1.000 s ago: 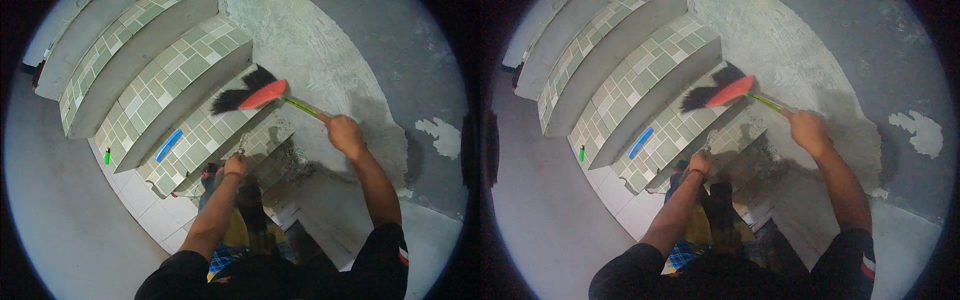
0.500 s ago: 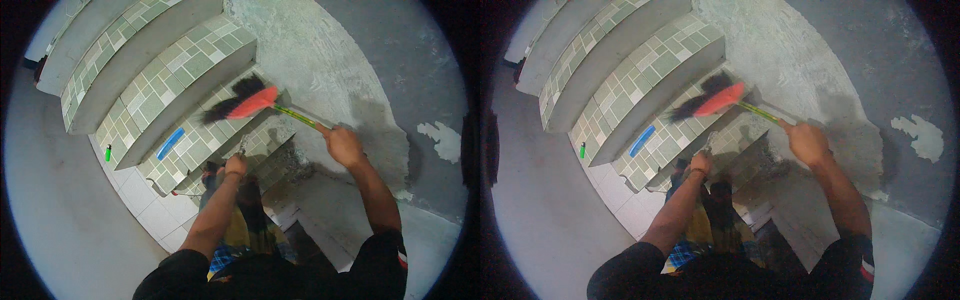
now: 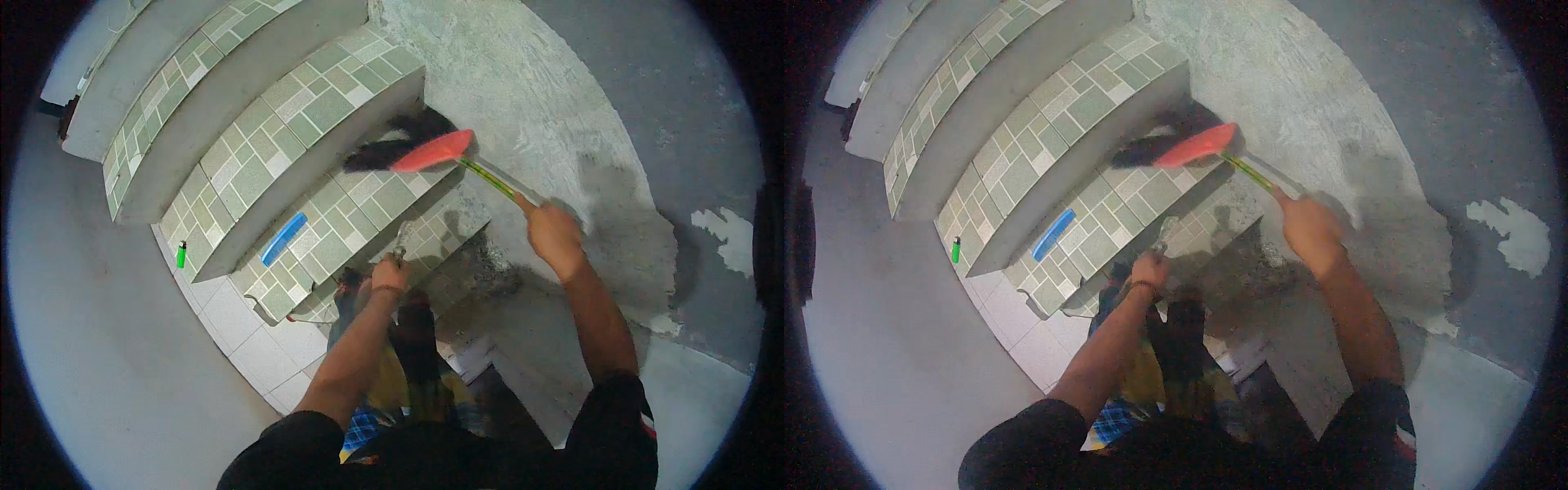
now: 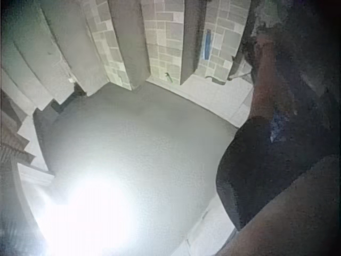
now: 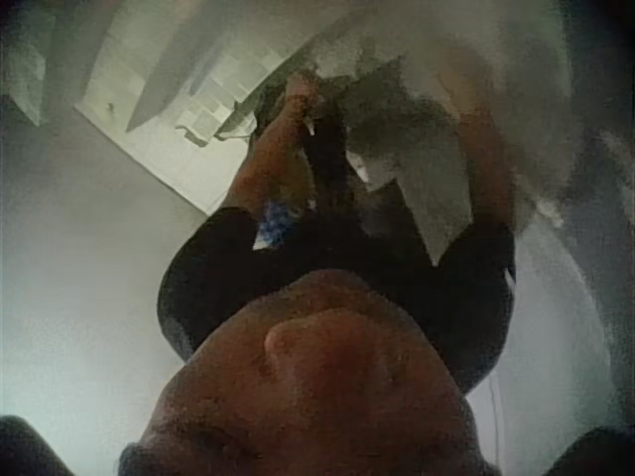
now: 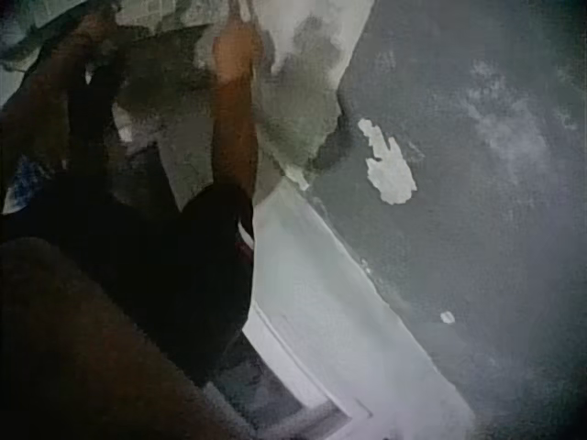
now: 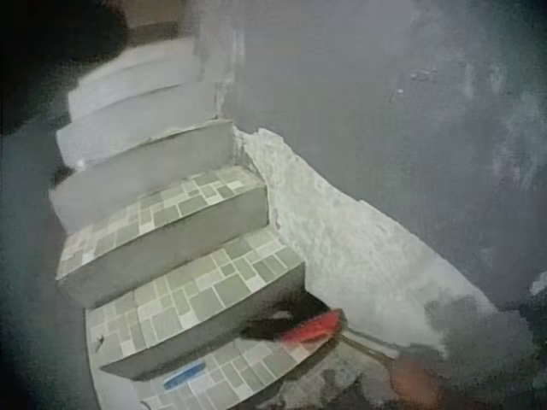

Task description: The person scrapes and peels wallpaper from a tiled stair wall using a scraper and a brush. They remove loose wallpaper pieces by hand and continue scraping along the stair risers.

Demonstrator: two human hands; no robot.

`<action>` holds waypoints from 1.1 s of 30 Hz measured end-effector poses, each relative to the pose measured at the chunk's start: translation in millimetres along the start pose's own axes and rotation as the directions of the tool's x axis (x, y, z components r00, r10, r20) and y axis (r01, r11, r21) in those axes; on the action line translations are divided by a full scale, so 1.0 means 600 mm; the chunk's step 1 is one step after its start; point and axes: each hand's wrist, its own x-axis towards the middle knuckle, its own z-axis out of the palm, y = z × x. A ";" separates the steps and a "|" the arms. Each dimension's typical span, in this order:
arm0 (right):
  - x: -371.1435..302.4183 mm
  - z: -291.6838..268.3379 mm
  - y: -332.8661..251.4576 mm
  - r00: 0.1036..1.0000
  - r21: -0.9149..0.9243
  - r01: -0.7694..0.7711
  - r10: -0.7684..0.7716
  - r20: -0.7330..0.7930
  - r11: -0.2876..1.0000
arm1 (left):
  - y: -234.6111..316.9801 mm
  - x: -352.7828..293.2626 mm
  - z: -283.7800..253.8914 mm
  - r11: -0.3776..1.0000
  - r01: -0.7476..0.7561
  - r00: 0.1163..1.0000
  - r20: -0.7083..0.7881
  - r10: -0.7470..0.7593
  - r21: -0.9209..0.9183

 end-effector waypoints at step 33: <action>-0.117 -0.084 0.082 0.982 -0.254 -0.079 0.119 0.144 0.964 | -0.013 -0.007 -0.033 1.000 -0.016 0.999 -0.030 0.016 -0.006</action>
